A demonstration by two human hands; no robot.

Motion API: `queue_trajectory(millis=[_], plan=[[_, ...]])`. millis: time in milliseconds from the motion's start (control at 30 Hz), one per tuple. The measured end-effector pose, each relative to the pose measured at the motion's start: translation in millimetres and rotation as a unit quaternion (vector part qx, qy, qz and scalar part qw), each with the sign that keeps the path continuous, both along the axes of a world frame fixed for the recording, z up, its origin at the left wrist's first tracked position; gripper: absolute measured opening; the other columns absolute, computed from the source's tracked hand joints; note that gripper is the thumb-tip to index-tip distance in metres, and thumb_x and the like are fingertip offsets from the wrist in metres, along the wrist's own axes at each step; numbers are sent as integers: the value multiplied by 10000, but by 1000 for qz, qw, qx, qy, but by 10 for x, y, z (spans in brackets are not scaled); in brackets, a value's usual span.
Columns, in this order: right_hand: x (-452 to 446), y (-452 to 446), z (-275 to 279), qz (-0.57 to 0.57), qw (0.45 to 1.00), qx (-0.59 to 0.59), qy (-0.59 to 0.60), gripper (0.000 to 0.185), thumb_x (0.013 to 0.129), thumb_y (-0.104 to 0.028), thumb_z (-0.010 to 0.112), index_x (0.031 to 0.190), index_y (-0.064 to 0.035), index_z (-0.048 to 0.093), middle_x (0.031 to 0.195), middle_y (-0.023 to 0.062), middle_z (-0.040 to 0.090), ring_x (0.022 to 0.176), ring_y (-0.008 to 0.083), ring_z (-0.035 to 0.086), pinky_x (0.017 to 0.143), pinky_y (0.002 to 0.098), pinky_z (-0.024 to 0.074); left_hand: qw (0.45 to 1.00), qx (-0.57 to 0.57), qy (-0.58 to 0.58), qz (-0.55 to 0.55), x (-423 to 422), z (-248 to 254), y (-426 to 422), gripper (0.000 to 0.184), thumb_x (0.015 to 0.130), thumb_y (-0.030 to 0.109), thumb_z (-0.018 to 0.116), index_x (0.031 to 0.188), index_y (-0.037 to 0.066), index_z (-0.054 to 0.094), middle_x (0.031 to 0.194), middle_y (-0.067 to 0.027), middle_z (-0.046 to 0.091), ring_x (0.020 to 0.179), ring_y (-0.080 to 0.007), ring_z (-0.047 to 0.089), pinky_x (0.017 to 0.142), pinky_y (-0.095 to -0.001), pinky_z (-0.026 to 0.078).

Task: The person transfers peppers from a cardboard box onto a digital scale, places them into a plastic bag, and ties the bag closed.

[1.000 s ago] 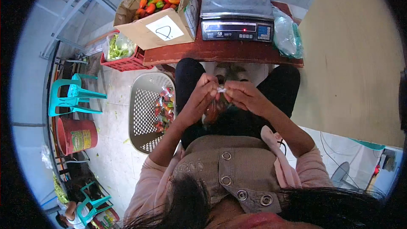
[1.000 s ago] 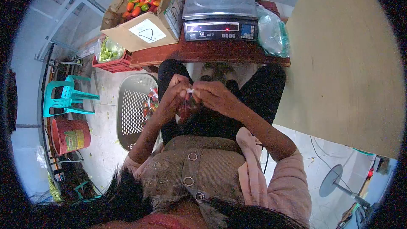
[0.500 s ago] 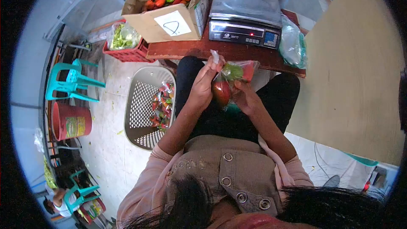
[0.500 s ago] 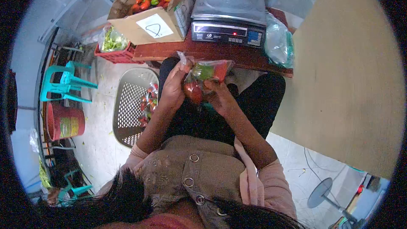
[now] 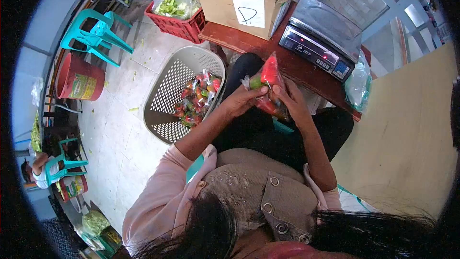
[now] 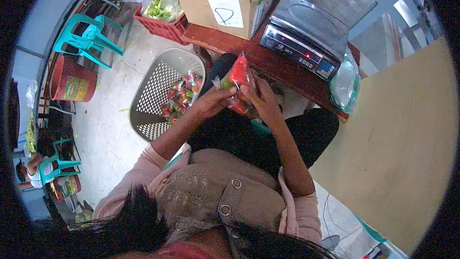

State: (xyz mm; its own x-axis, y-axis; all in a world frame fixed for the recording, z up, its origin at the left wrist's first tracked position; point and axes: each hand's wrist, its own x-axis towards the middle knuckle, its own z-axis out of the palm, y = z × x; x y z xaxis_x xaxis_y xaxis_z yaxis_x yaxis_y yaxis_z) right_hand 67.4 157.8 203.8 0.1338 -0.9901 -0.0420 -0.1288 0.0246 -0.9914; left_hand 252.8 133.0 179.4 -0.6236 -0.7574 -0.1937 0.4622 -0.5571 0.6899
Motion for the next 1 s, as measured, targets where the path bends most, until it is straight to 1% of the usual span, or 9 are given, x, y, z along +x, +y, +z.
queue_trajectory(millis=[167, 300, 433, 600, 700, 733, 833, 867, 1000], plan=[[21, -72, 148, 16, 996, 7, 89, 489, 893, -351, 557, 1269, -46, 490, 1071, 83, 543, 893, 160, 559, 799, 299, 454, 985, 84, -73, 131, 577, -110, -179, 420, 806, 278, 698, 1136, 81, 529, 1054, -27, 601, 988, -166, 578, 916, -343, 439], [-257, -12, -15, -18, 994, 91, 51, 424, 907, -329, 520, 1240, -66, 530, 951, 54, 574, 754, 108, 554, 658, 261, 474, 946, 20, -237, 219, 1480, -266, -420, 411, 752, 216, 744, 1075, 52, 551, 949, -53, 614, 867, -163, 615, 748, -318, 529], [-626, 200, -459, -39, 988, 140, 46, 344, 889, -276, 562, 1169, -77, 577, 909, 38, 605, 700, 110, 568, 599, 247, 480, 834, -75, -464, 287, 2557, -1588, -420, 300, 729, 368, 759, 736, 98, 630, 643, 12, 601, 582, -105, 574, 481, -292, 422], [-842, 449, -928, -81, 968, 219, 89, 317, 899, -243, 532, 1149, -57, 586, 920, 52, 606, 715, 120, 574, 658, 275, 485, 622, -70, -762, 169, 3457, -3328, -70, 763, 538, 557, 791, 1005, -16, 605, 931, -186, 652, 826, -342, 633, 676, -441, 487], [-915, 435, -1067, -84, 968, 229, 61, 287, 898, -216, 538, 1134, -60, 587, 905, 48, 610, 714, 119, 576, 658, 276, 487, 465, 30, -845, 264, 2782, -2931, -69, 678, 554, 432, 820, 1015, -13, 598, 938, -206, 648, 855, -365, 630, 728, -440, 506], [-920, 430, -1057, -75, 968, 233, 47, 279, 898, -210, 540, 1130, -62, 587, 900, 46, 611, 717, 117, 577, 659, 275, 488, 590, 3, -782, 201, 2822, -2873, -203, 499, 642, 322, 792, 971, -8, 615, 932, -189, 650, 839, -345, 634, 728, -433, 503], [-981, 379, -955, -106, 978, 165, 66, 245, 884, -191, 550, 1064, -38, 614, 865, 51, 614, 719, 124, 576, 664, 295, 487, 590, -141, -762, 226, 2335, -2461, -491, 280, 741, 198, 716, 922, 2, 628, 881, -154, 644, 779, -265, 620, 733, -399, 501], [-1062, 347, -962, -143, 978, 88, 122, 221, 875, -185, 552, 1022, -33, 615, 864, 75, 621, 746, 170, 588, 675, 319, 486, 596, -169, -721, 310, 2659, -3222, -870, 245, 772, 154, 679, 952, 2, 610, 841, -111, 623, 755, -223, 589, 739, -349, 490], [-1578, 215, -855, -318, 894, -122, 292, 152, 812, -138, 567, 872, -9, 619, 852, 157, 618, 837, 335, 589, 778, 414, 458, 723, -322, -471, 390, 1589, -1625, -989, 222, 839, 51, 573, 1054, -2, 559, 939, -87, 600, 812, -194, 569, 769, -301, 467]])
